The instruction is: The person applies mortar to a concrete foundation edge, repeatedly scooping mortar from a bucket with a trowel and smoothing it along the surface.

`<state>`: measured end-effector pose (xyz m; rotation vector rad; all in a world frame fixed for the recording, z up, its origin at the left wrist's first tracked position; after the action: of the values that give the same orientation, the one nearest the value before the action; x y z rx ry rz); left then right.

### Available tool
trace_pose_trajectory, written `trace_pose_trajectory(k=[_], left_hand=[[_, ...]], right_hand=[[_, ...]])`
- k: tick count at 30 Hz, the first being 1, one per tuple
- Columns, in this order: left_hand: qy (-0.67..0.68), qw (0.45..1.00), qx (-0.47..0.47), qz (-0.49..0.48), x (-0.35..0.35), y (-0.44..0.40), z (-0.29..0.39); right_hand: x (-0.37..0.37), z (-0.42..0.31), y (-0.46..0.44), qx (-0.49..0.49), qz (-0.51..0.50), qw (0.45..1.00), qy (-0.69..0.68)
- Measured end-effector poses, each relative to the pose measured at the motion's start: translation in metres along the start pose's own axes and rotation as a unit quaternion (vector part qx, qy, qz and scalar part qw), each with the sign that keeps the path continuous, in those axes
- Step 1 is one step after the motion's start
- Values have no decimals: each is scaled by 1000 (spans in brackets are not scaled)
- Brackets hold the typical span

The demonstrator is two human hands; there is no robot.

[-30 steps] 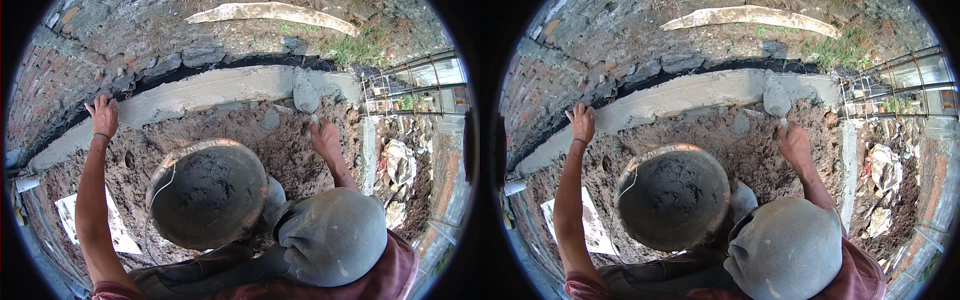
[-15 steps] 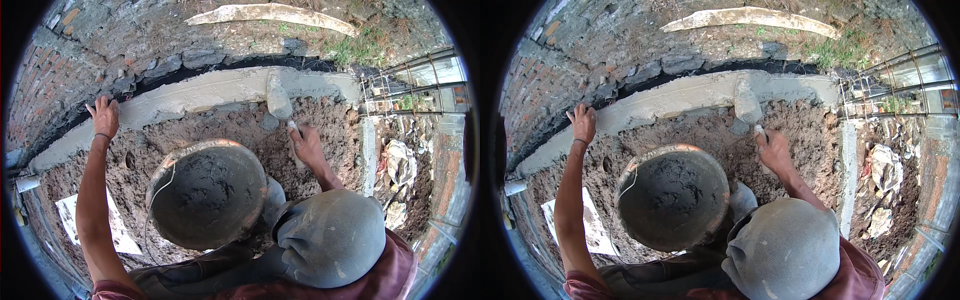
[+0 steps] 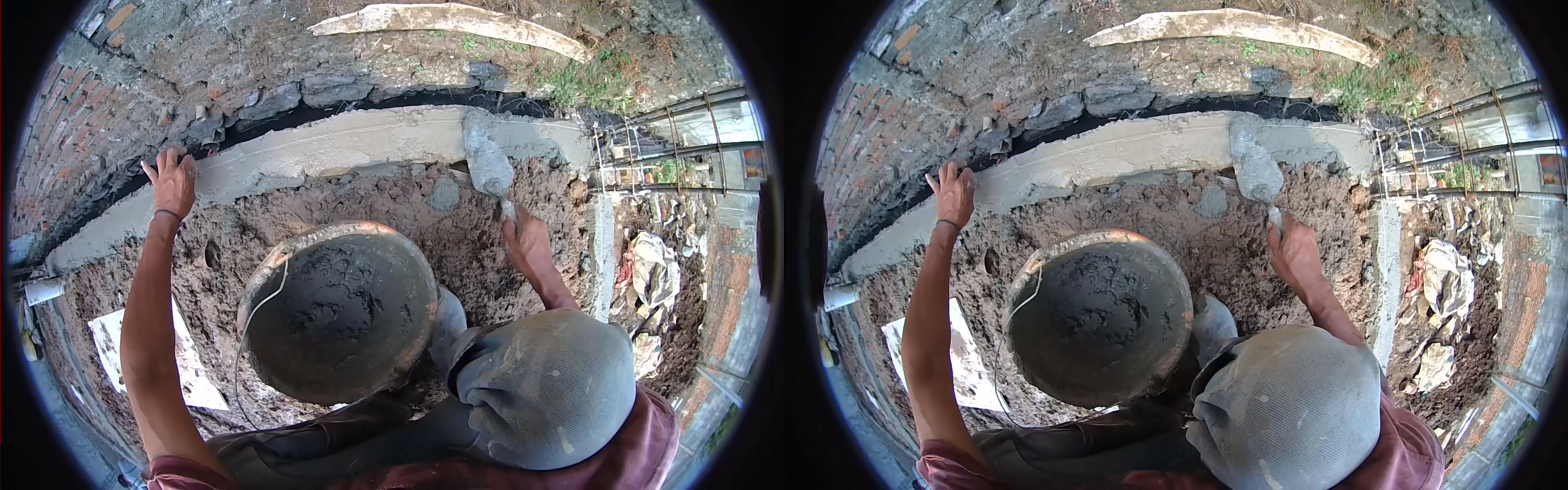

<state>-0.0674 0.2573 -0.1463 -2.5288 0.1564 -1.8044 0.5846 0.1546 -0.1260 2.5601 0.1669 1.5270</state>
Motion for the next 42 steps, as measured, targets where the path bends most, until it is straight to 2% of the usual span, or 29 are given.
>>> trace_pose_trajectory(k=[4, 6, 7, 9, 12, 13, 15, 16, 19, 24, 28, 29, 31, 32, 33, 35, 36, 37, 39, 40, 41, 42], left_hand=[[-6, 1000, 0, -3, 1, 2, 1], [-5, 1000, 1, -9, 4, 2, 1], [-4, 1000, -1, -11, 4, 2, 1], [-2, 1000, 4, -23, 1, 3, 1], [-5, 1000, 2, -3, -1, 4, -1], [-13, 1000, 9, -26, 0, 3, -1], [-20, 999, 14, -49, -2, 2, -1], [-19, 999, 13, -43, -2, 2, -3], [-18, 999, 9, -29, 0, 1, -3], [-19, 999, 10, -39, -2, 3, -4], [-3, 1000, 6, -14, -2, 3, -3], [-7, 999, 5, -33, 0, 3, -1], [-9, 999, 6, -51, -1, 2, -1], [-8, 999, 9, -45, -3, 1, -2], [-7, 999, 12, -39, -6, 0, -2], [-5, 1000, -4, -14, -13, 2, 0], [-3, 1000, -16, 11, -11, 3, 0], [-6, 1000, -15, 11, -4, 4, 0], [-17, 999, 10, -38, 3, 6, 2], [-10, 999, 11, -52, 6, 8, 1], [-11, 998, 14, -52, 6, 9, 0], [-12, 999, 9, -49, 6, 11, 1]], right_hand=[[37, 37, 9, 50, -18, 997, 59], [66, 28, 6, 162, 9, 969, 186], [78, 28, -4, 164, 7, 968, 187], [94, 14, -27, 284, -3, 915, 286], [98, -12, -59, 260, -39, 909, 324], [100, -26, -71, 260, -39, 909, 324], [88, -47, -88, 272, -133, 887, 350], [83, -45, -95, 269, -132, 888, 350], [76, -39, -100, 308, -86, 866, 385], [119, 30, -100, 244, -76, 867, 427], [156, 27, -72, 182, -77, 874, 445], [160, 28, -66, 183, -76, 874, 444], [177, 20, -56, 249, 3, 906, 343], [176, 18, -60, 259, 8, 912, 317], [170, 13, -64, 257, 10, 913, 317], [156, -15, -70, 272, 113, 885, 360], [148, -29, -79, 230, 77, 896, 371], [141, -36, -88, 231, 78, 897, 369], [122, -36, -112, 217, 13, 916, 336], [117, -41, -111, 360, 142, 831, 400], [118, -29, -121, 363, 143, 830, 399], [118, -27, -131, 326, 130, 840, 415]])
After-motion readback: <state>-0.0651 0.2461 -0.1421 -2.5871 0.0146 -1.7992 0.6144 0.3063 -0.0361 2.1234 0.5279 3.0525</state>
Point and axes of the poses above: each hand's wrist, its own y-axis away from the middle knuckle, its own x-axis out of the back of the hand, z = x × y, the point moved 6 cm from there along -y, towards the middle knuckle, and after that the axes turned 3 degrees about -y, right-handed, at the moved point
